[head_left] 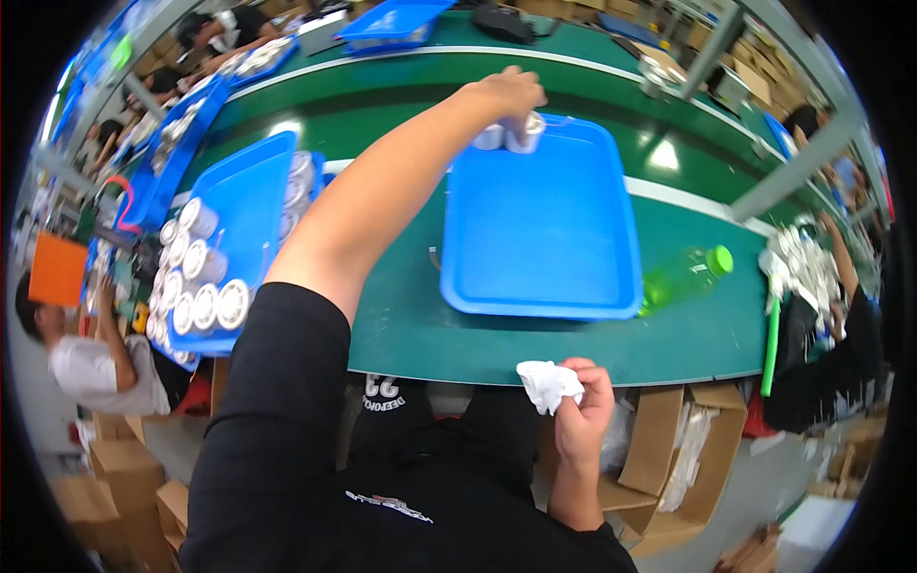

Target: Wipe and clean plastic electronic component housings using a cloth.

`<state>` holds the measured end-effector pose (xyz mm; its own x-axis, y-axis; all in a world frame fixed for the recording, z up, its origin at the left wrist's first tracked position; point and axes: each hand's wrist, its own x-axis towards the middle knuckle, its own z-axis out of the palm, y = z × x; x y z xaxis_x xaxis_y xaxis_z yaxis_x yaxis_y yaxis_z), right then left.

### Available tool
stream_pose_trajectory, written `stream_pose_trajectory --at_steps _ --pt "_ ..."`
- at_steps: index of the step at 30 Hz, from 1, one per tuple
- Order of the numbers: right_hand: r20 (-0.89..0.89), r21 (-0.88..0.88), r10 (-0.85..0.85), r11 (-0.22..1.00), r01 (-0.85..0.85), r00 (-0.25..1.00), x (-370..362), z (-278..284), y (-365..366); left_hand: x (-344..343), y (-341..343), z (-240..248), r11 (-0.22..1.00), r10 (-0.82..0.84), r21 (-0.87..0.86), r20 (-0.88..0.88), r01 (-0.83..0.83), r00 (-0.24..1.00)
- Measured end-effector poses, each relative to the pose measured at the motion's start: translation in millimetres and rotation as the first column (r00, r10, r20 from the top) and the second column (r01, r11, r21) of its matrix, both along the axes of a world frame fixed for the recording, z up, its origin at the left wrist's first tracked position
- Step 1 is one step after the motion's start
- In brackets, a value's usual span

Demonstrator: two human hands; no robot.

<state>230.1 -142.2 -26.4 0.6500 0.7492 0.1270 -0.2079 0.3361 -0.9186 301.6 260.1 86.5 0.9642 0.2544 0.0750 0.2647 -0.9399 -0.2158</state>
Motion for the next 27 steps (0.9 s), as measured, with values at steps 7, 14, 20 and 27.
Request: stream_pose_trajectory --at_steps 7,14,20,27 --pt "-0.022 -0.08 0.024 0.996 -0.026 0.999 -14 -6 4 -149 -34 123 0.999 -0.042 0.014 -0.096 0.043 0.994" --pt "0.037 -0.061 0.169 0.984 -0.166 0.985 -39 -5 30 -366 -88 97 0.955 0.165 -0.207 -0.226 -0.213 0.96" --pt "0.097 -0.041 0.217 0.976 -0.214 0.971 -68 6 44 -394 -111 73 0.905 0.358 -0.175 -0.175 -0.387 0.917" --pt "0.51 0.02 0.085 0.994 -0.111 0.856 -62 35 72 -403 -123 80 0.949 0.257 -0.241 0.221 -0.203 0.941"
